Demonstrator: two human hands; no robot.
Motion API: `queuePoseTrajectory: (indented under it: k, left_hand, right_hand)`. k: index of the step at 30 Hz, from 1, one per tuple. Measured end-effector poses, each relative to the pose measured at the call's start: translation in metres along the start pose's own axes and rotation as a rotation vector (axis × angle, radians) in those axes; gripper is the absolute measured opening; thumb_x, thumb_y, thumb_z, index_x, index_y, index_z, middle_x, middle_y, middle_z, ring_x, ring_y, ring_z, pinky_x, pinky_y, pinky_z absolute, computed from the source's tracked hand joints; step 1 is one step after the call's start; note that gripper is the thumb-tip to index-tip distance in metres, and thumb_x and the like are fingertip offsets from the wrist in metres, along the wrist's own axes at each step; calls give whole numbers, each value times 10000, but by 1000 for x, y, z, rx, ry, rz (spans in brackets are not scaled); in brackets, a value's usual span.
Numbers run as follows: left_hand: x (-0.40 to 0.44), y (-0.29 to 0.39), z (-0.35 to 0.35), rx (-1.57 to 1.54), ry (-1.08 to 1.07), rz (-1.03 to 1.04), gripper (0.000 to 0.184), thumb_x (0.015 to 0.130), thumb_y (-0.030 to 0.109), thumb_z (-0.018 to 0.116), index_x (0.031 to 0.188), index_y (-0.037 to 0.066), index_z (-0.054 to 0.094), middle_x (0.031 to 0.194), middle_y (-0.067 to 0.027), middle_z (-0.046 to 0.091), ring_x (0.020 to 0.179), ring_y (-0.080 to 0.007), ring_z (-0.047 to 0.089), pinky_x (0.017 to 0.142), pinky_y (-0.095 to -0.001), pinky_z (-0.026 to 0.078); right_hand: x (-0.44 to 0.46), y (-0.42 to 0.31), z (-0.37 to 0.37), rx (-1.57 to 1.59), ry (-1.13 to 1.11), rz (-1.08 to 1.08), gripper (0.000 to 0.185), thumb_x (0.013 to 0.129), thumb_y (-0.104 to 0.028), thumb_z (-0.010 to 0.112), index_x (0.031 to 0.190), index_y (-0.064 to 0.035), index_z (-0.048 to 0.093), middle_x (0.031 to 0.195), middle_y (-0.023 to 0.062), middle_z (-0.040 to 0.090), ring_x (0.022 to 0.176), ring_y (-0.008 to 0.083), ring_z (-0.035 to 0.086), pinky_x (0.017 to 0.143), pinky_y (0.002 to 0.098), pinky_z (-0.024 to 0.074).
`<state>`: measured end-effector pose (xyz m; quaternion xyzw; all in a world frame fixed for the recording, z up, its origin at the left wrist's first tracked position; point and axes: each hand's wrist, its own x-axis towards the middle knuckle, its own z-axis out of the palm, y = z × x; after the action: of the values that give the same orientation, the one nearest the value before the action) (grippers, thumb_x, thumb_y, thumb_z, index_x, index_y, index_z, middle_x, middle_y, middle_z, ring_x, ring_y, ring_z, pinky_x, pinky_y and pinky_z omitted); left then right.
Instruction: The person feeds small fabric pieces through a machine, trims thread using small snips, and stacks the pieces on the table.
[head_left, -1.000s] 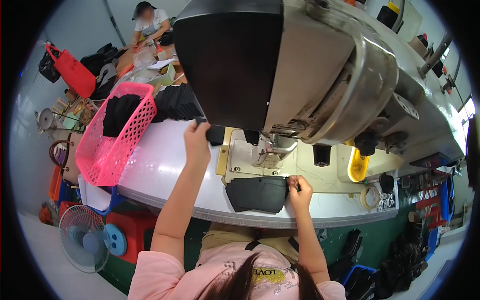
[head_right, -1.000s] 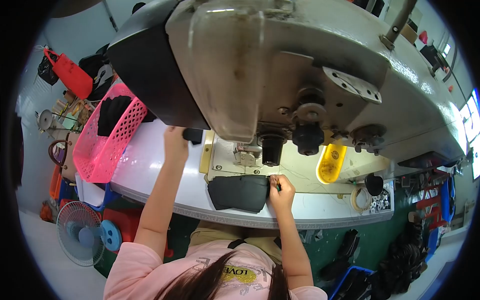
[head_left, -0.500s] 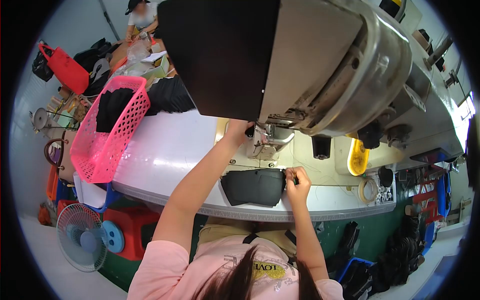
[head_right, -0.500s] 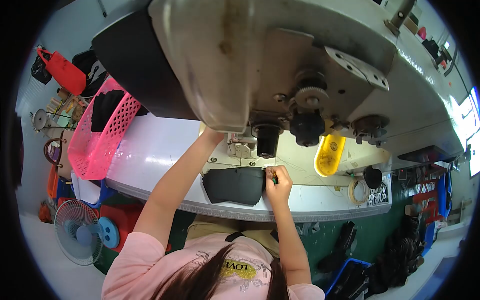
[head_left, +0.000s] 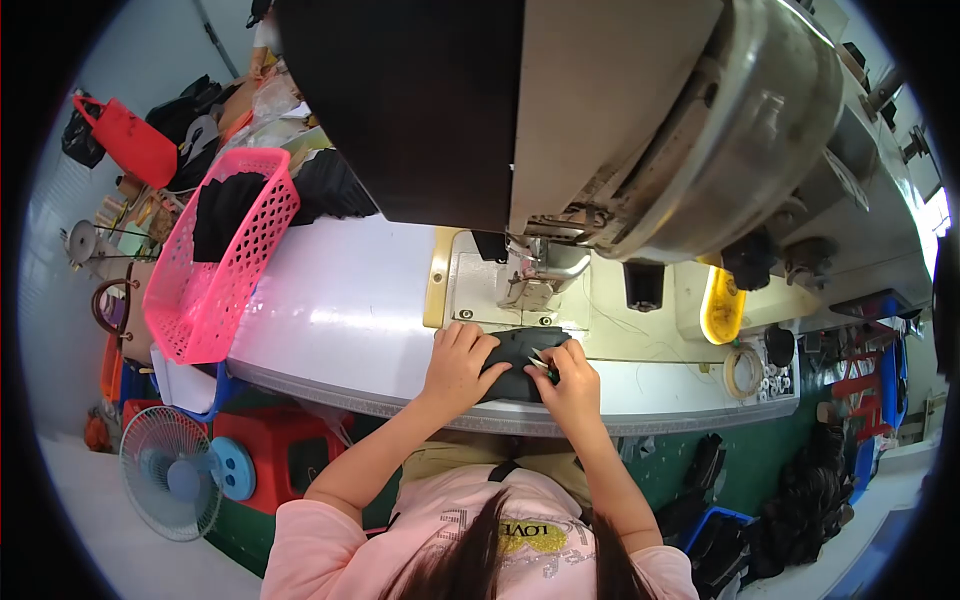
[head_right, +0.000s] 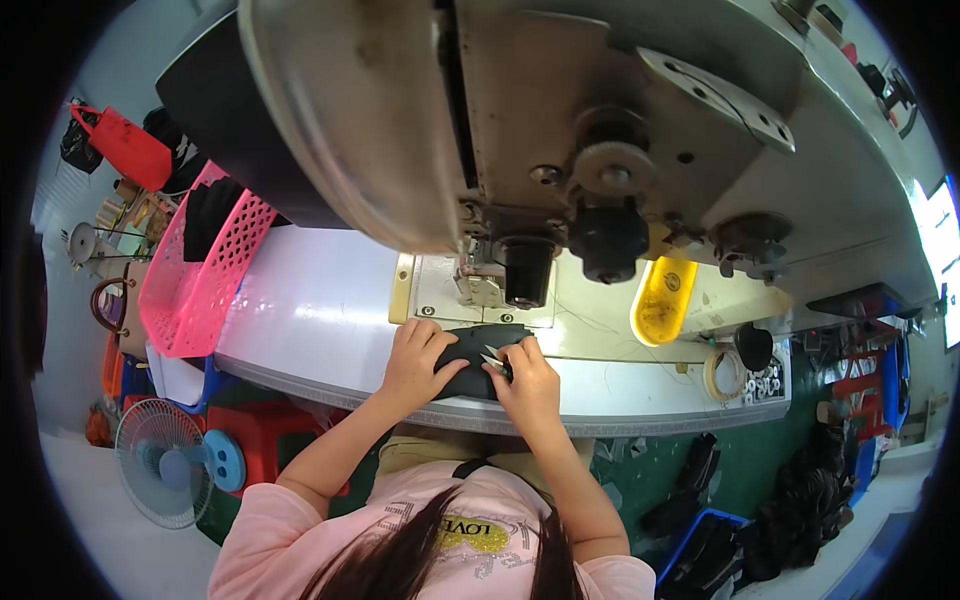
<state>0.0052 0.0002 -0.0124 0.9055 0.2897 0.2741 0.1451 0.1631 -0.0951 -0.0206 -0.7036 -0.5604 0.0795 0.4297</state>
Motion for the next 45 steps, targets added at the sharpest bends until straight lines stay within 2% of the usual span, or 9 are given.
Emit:
queuePoseTrajectory:
  k: [12,19,28,31,34,37,40,43,45]
  left_hand:
    - [-4,6,3,76,132,86,232,691,128,700,858,33,572,900,-96,536,856,-284,510,780,-380,385]
    - [14,27,-28,-875,20,-259,73,785,14,611,764,3,541,1027,-103,564,868,-110,514,770,-249,398]
    - [22,34,-45,-1038,-37,-404,209,777,86,684,685,14,511,729,3,526,677,-62,447,619,-208,381]
    - [21,32,-42,-1019,11,-410,211,770,74,688,682,16,505,726,3,531,672,-59,455,613,-199,381]
    - [23,33,-43,-1007,31,-416,221,772,76,687,670,20,499,726,5,531,678,-58,455,615,-203,381]
    - [21,30,-38,-1095,48,-441,140,760,-15,641,721,29,514,786,-30,543,706,-83,487,649,-207,403]
    - [28,45,-35,-1279,226,-617,132,771,44,675,832,38,558,768,-6,560,712,-91,532,669,-221,441]
    - [30,52,-37,-1665,115,-922,207,777,33,662,962,24,570,833,-27,586,761,-106,574,667,-227,476]
    - [32,59,-33,-1649,168,-916,215,777,45,665,971,7,579,841,-40,600,744,-108,588,645,-230,493]
  right_hand:
    - [-9,1,4,10,96,-20,225,666,-56,739,825,-2,590,740,76,496,581,219,544,514,307,444]
    - [4,-38,-26,468,-1,76,196,714,-33,713,876,31,623,687,64,557,565,117,507,514,232,414]
    - [13,-54,-39,628,-22,218,144,756,-37,690,846,51,621,633,60,574,542,71,468,496,225,394]
    - [12,-49,-35,641,-41,247,56,785,-9,652,787,35,618,565,-47,486,515,9,393,451,186,315]
    - [16,-53,-39,570,-41,225,92,766,-43,677,780,34,628,557,27,525,516,60,437,472,223,368]
    - [20,-54,-37,573,-26,192,80,768,-37,670,754,26,622,553,19,517,506,55,420,463,221,354]
    - [20,-53,-33,596,-12,205,96,770,-35,667,723,22,606,542,17,501,501,48,404,458,216,343]
    - [23,-52,-28,589,33,216,117,771,-34,666,697,17,592,536,8,491,500,45,394,454,215,336]
    - [25,-52,-25,590,49,245,118,772,-35,668,696,14,593,536,1,489,502,44,392,454,214,333]
